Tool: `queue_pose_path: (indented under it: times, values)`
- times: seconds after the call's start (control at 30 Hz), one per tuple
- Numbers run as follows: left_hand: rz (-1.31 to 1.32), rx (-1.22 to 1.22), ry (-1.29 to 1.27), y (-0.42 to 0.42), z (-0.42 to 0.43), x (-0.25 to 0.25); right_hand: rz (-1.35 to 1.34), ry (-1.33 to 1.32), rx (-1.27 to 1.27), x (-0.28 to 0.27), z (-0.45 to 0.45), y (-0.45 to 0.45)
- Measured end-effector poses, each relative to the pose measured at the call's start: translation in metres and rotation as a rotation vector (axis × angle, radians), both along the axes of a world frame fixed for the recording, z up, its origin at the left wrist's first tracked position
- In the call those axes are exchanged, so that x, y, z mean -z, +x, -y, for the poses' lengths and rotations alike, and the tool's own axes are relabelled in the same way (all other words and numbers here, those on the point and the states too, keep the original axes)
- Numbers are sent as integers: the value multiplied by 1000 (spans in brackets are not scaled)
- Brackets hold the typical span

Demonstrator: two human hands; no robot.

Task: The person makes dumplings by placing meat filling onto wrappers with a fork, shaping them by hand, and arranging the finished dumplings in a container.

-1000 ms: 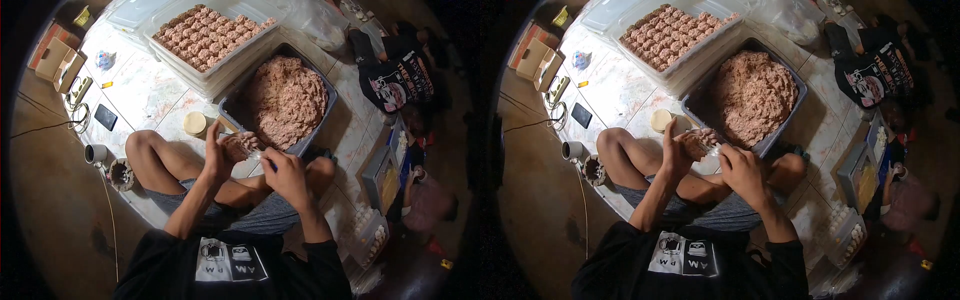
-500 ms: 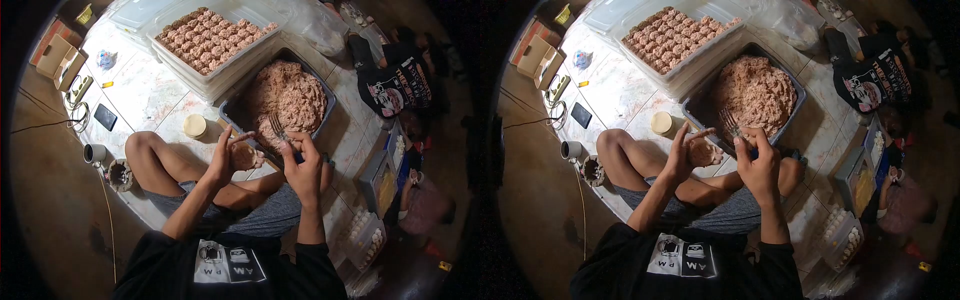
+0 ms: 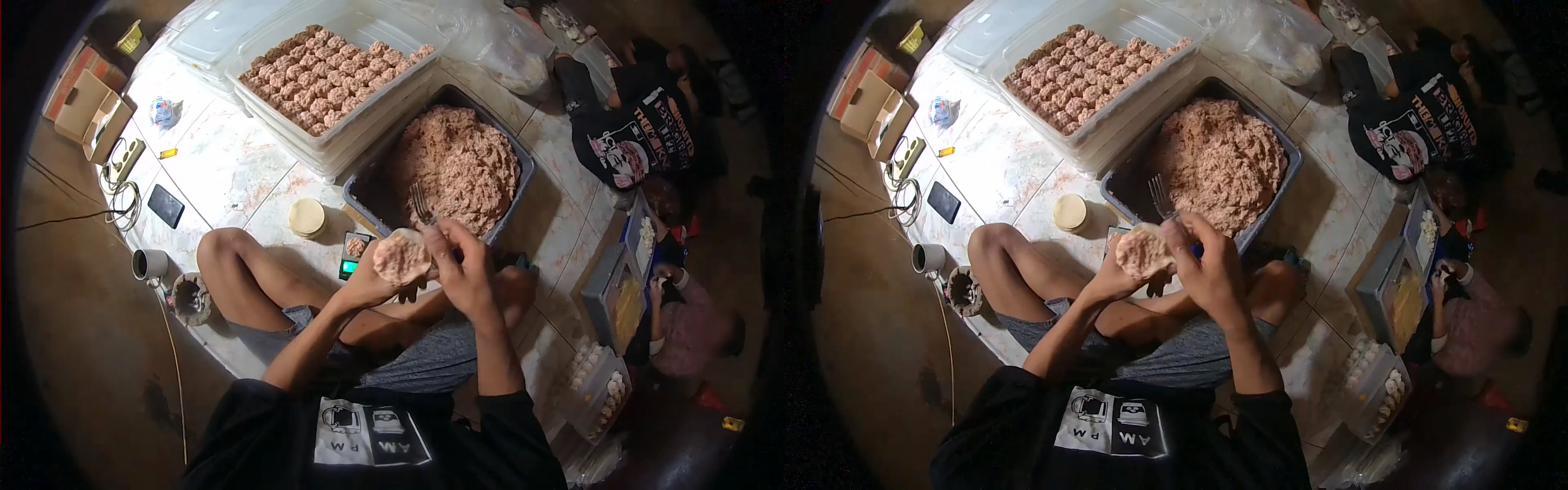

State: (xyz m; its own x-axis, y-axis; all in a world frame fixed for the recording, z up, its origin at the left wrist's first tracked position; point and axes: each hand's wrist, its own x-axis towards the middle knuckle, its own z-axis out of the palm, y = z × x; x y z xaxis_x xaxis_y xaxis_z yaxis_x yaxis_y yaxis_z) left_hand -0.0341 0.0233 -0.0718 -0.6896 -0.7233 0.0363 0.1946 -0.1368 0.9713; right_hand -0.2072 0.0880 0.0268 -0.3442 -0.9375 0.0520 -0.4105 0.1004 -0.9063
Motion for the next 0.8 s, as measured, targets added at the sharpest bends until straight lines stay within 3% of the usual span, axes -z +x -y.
queue_pose_path:
  times: [0.07, 0.1, 0.2, 0.23, 0.33, 0.47, 0.6, 0.63, 0.73, 0.77, 0.8]
  values:
    - [110, -88, -21, -4, 9, -22, -377, -212, 288, -1, -6, 17]
    - [212, -240, -379, -5, 16, -23, -366, -196, 302, 4, -16, 12]
    - [463, -297, -766, 10, 21, -52, -249, -167, 295, 57, -44, 5]
    - [391, -317, -729, 9, 20, -54, 45, -120, 254, 61, -49, 13]
    - [315, -325, -651, 4, 12, -56, 310, -122, 136, 81, -53, 25]
    - [318, -161, -343, 1, 2, -51, 96, -161, -82, 49, -46, 16]
    - [233, -149, -355, 7, 8, -81, -86, -287, -239, 26, -31, 2]
    - [164, -209, -145, 4, 6, -86, -113, -314, -239, 18, -29, 4]
    - [76, -52, -25, 4, 10, -51, -250, -377, -275, 14, -25, -4]
    - [86, 110, 5, 10, 12, -36, -285, -343, -259, 14, -26, -3]
    - [120, 82, -35, 11, 12, -41, -319, -311, -244, 14, -27, -3]
